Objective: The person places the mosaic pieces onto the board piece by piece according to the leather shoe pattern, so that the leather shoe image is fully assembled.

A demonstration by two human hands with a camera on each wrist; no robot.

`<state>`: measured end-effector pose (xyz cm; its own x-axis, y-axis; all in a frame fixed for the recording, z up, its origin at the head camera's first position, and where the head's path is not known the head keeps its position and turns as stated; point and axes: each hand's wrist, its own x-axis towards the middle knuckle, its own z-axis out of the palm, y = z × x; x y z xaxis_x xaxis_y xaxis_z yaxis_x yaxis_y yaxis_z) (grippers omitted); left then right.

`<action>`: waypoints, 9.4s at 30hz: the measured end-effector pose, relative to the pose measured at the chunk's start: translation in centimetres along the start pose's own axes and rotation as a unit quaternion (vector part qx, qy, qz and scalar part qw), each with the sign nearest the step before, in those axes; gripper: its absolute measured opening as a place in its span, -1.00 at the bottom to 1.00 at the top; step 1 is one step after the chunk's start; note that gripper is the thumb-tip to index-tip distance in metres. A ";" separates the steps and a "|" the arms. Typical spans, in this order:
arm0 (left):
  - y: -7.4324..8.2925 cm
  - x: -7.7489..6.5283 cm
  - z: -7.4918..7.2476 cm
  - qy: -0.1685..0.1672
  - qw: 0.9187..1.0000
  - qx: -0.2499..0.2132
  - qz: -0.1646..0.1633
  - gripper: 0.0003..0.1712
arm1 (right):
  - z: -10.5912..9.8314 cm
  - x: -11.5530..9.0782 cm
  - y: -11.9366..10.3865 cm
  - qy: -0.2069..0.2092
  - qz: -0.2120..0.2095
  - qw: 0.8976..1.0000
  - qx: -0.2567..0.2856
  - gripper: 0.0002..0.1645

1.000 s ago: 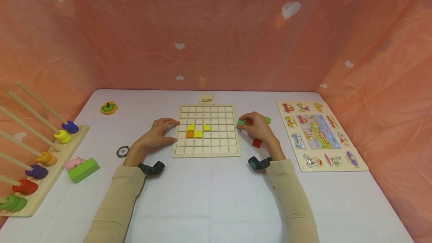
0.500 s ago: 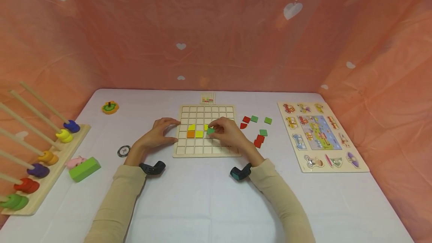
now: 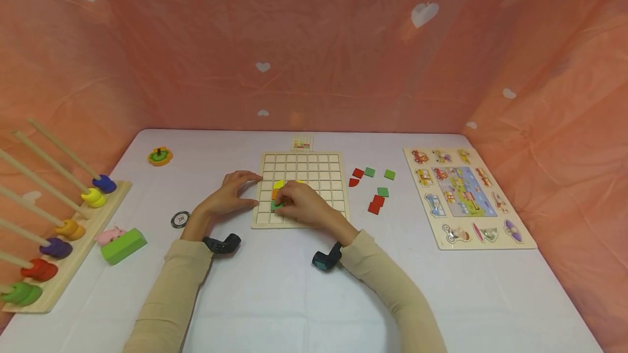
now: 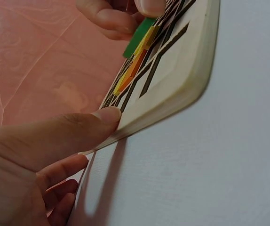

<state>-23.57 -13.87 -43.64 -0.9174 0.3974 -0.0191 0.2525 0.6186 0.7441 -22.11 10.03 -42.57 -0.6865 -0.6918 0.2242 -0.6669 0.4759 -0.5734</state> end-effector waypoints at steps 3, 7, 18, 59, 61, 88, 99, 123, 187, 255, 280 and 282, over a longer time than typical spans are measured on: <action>-0.1 0.0 0.0 0.000 1.000 0.002 0.006 -0.32 | 0.2 0.1 -0.1 -0.011 0.002 1.000 -0.024 -0.87; 0.0 0.0 0.0 0.002 1.000 0.001 0.009 -0.32 | 0.1 0.1 0.0 -0.016 -0.005 0.999 -0.030 -0.88; 0.0 0.0 0.1 0.000 1.000 -0.001 0.000 -0.32 | 0.0 0.2 0.4 -0.014 -0.021 0.999 -0.034 -0.94; 0.1 0.0 0.2 0.008 1.000 -0.001 -0.007 -0.31 | -10.1 -7.4 8.0 0.131 0.172 0.975 -0.045 -0.63; 0.1 0.0 0.2 0.008 1.000 -0.002 -0.008 -0.31 | -10.1 -7.6 8.3 0.125 0.181 0.974 -0.047 -0.60; 0.0 -0.1 0.1 0.007 1.000 -0.010 0.006 -0.31 | -9.7 -8.2 9.4 0.108 0.221 0.966 -0.075 -0.78; 0.2 -0.1 0.0 0.004 1.000 -0.009 0.004 -0.30 | -8.9 -6.9 7.5 0.179 0.164 0.970 -0.025 -0.79; 0.3 -0.2 0.1 0.004 1.000 -0.013 0.003 -0.31 | -1.4 -2.6 1.7 -0.001 -0.010 0.999 0.030 -0.82; 0.2 -0.2 0.1 0.007 1.000 0.001 -0.007 -0.31 | -11.9 -13.3 7.4 0.005 0.186 0.983 0.009 -0.47; 0.2 0.0 0.1 0.003 1.000 -0.003 -0.003 -0.32 | -3.0 -3.9 3.0 0.011 0.033 0.999 0.021 -0.90; 0.1 -0.1 0.1 0.003 1.000 -0.012 -0.014 -0.31 | -10.8 -9.1 8.0 0.207 0.107 0.972 -0.033 -0.70; 0.0 -0.1 0.2 0.004 1.000 -0.013 -0.014 -0.31 | -11.1 -9.5 8.5 0.212 0.138 0.967 -0.032 -0.68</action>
<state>-23.43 -13.78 -43.72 -0.9261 0.3757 -0.0349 0.2193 0.6112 0.7605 -24.45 26.67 -40.83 -0.8891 -0.2551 0.3802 -0.4483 0.6534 -0.6100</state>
